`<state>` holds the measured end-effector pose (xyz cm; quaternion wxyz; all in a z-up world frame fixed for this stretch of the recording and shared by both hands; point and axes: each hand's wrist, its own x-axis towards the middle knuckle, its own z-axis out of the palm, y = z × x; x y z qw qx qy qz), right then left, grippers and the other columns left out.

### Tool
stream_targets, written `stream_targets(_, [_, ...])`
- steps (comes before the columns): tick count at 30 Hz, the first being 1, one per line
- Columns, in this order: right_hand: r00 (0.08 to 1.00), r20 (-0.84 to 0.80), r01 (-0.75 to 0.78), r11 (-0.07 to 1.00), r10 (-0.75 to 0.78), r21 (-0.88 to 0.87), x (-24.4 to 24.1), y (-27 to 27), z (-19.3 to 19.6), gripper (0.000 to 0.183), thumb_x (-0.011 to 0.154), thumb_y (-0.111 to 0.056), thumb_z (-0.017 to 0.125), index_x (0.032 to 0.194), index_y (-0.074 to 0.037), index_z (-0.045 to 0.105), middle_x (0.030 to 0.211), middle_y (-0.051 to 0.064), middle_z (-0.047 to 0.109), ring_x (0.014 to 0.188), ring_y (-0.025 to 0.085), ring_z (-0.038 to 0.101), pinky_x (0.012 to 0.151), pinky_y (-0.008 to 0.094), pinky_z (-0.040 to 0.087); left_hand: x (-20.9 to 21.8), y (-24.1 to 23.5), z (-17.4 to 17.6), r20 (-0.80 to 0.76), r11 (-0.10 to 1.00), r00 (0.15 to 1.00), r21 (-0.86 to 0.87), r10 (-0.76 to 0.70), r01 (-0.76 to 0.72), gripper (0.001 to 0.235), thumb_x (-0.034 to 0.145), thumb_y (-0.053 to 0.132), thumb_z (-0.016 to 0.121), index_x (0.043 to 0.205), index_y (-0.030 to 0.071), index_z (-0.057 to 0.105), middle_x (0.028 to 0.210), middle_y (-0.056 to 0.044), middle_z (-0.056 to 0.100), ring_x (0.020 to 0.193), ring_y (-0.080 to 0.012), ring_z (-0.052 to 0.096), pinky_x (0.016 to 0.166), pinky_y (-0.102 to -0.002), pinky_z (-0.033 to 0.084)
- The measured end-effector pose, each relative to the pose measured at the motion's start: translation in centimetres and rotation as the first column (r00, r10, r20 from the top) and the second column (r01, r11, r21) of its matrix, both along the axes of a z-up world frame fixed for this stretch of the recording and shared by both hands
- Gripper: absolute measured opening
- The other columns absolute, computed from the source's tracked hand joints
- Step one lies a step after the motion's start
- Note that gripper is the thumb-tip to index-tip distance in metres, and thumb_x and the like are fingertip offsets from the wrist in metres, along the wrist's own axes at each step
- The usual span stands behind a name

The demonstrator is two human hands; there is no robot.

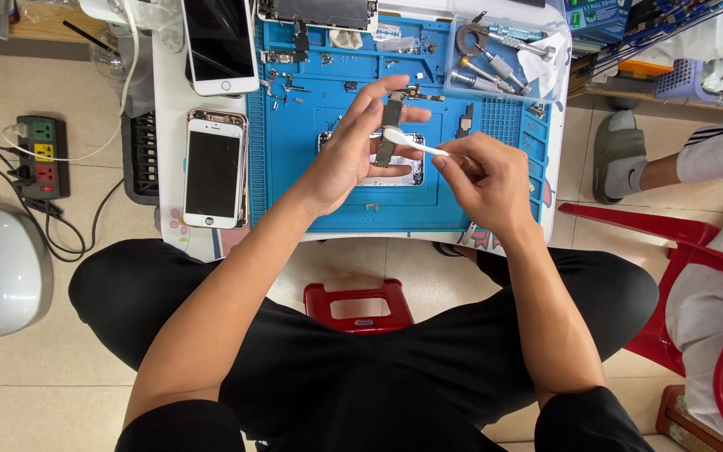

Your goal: The person uses a toothbrush to clean a small electronic component and then the interior of a white smartphone chassis. The person scrubs the component and the chassis edges and corners with the toothbrush throughout the clip.

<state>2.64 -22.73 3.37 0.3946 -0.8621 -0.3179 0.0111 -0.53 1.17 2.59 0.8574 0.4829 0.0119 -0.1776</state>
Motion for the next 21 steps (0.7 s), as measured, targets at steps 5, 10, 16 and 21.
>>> stream_targets(5, [0.999, 0.027, -0.037, 0.998, 0.038, -0.060, 0.1, -0.3, -0.3, 0.010, 0.106, -0.015, 0.074, 0.103, -0.006, 0.076, 0.079, 0.003, 0.065, 0.062, 0.015, 0.049, 0.057, 0.032, 0.037, 0.1, 0.1, -0.2, -0.050, 0.999, 0.998, -0.017, 0.045, -0.046, 0.054, 0.100, 0.060, 0.045, 0.144, 0.029, 0.043, 0.149, -0.007, 0.064, 0.105, -0.0244, 0.075, 0.093, -0.049, 0.067])
stream_targets(10, [0.998, 0.023, -0.049, 0.995, 0.051, -0.090, 0.1, 0.0, -0.4, 0.012, 0.107, -0.018, 0.073, 0.106, -0.006, 0.077, 0.079, 0.003, 0.063, 0.062, 0.017, 0.050, 0.057, 0.033, 0.037, 0.2, 0.0, -0.4, -0.096, 0.994, 0.990, -0.010, 0.108, -0.109, 0.052, 0.099, 0.058, 0.048, 0.142, 0.029, 0.043, 0.150, -0.006, 0.063, 0.108, -0.0221, 0.074, 0.090, -0.043, 0.065])
stream_targets(16, [0.997, -0.003, -0.082, 0.992, 0.082, -0.099, 0.0, 0.2, -0.3, 0.014, 0.106, -0.019, 0.073, 0.101, -0.007, 0.078, 0.079, 0.003, 0.067, 0.062, 0.015, 0.050, 0.057, 0.032, 0.038, 0.0, -0.4, -0.7, -0.116, 0.996, 0.990, 0.038, 0.084, -0.080, 0.047, 0.101, 0.053, 0.043, 0.144, 0.032, 0.044, 0.149, -0.003, 0.065, 0.110, -0.0191, 0.073, 0.091, -0.043, 0.065])
stream_targets(21, [0.981, -0.130, -0.153, 0.985, 0.141, -0.082, 0.4, 0.3, 0.8, 0.015, 0.105, -0.017, 0.072, 0.098, -0.004, 0.078, 0.075, 0.004, 0.065, 0.058, 0.013, 0.046, 0.054, 0.030, 0.034, -0.3, -0.7, -1.4, -0.079, 0.984, 0.985, -0.080, 0.151, -0.158, 0.043, 0.105, 0.041, 0.046, 0.145, 0.027, 0.043, 0.146, -0.011, 0.066, 0.104, -0.0232, 0.076, 0.091, -0.050, 0.069])
